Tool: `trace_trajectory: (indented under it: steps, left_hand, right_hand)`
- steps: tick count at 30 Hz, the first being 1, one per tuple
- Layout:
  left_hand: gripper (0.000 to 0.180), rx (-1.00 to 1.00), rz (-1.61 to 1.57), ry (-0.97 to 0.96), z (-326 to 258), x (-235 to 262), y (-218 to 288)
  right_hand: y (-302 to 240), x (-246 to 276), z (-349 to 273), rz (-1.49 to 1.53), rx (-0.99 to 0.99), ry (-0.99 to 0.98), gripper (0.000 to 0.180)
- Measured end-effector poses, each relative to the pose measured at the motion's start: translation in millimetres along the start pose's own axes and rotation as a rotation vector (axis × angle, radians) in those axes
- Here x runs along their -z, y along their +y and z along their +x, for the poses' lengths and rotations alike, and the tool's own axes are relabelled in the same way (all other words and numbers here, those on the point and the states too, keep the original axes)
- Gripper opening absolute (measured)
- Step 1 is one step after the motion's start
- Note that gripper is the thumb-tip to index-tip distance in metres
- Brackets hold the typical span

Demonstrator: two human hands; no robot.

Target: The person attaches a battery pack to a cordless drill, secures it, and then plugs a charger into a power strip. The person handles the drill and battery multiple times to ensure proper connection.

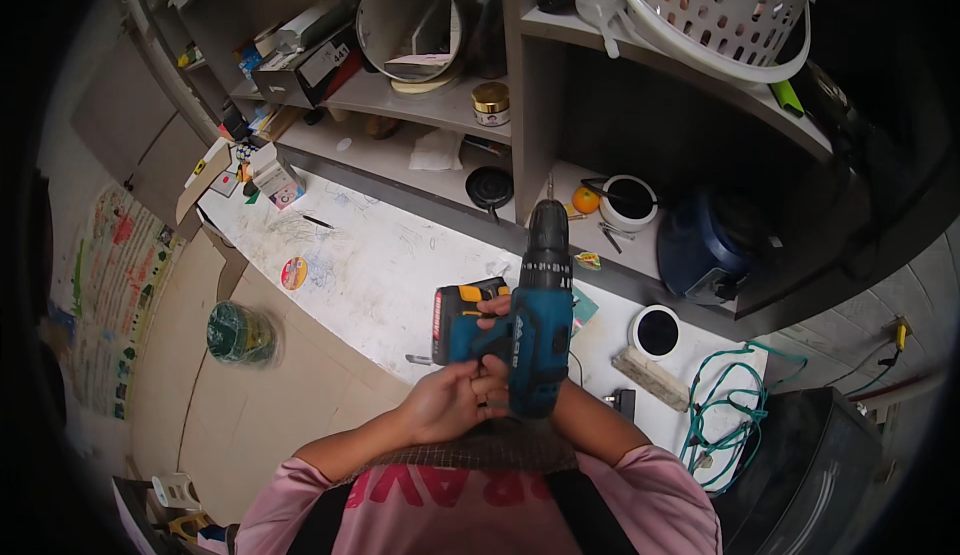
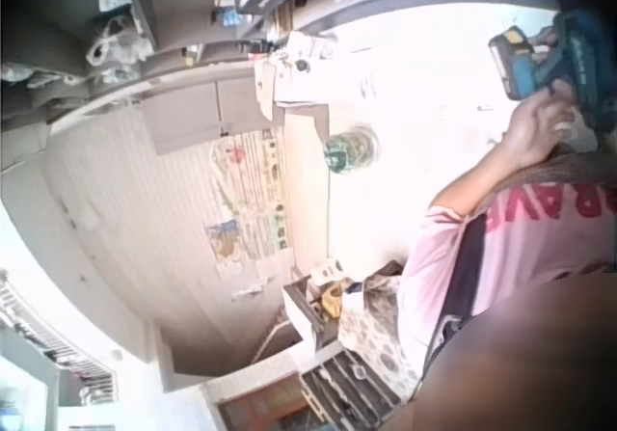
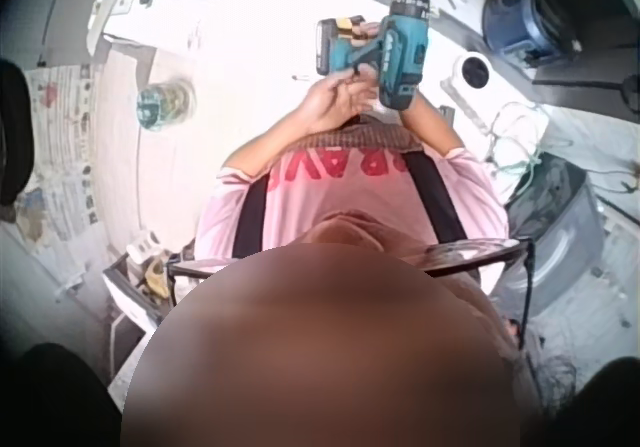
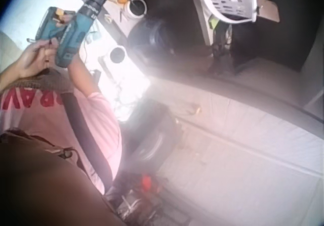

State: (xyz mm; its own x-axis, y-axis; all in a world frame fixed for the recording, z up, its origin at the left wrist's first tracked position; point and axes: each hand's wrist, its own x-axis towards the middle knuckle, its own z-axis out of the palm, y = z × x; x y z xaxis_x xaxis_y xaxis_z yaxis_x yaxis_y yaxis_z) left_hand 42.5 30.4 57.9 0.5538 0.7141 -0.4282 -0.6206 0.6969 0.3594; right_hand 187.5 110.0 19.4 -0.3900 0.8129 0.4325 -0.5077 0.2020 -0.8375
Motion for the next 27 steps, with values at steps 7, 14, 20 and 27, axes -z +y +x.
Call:
trace_trajectory:
  steps: [7,14,20,27]
  left_hand:
    - [0.032,-0.486,0.569,-0.025,-42.2,-7.0,22.4]
    - [0.040,-0.871,1.163,0.333,-21.7,-13.2,27.9]
    - [0.062,-0.851,1.104,0.324,-17.6,-10.9,25.3]
    - [0.072,-0.679,0.756,0.053,-1.5,-14.9,27.6]
  right_hand:
    - [-22.8,15.7,-8.6,0.343,-0.524,0.193,0.041]
    - [-37.7,-11.4,-9.4,0.076,-0.446,-0.156,0.067]
    - [-33.9,-16.0,-9.9,-0.033,-0.487,-0.128,0.056]
    - [-12.2,-7.2,-11.9,-0.784,-0.014,-0.043,0.038]
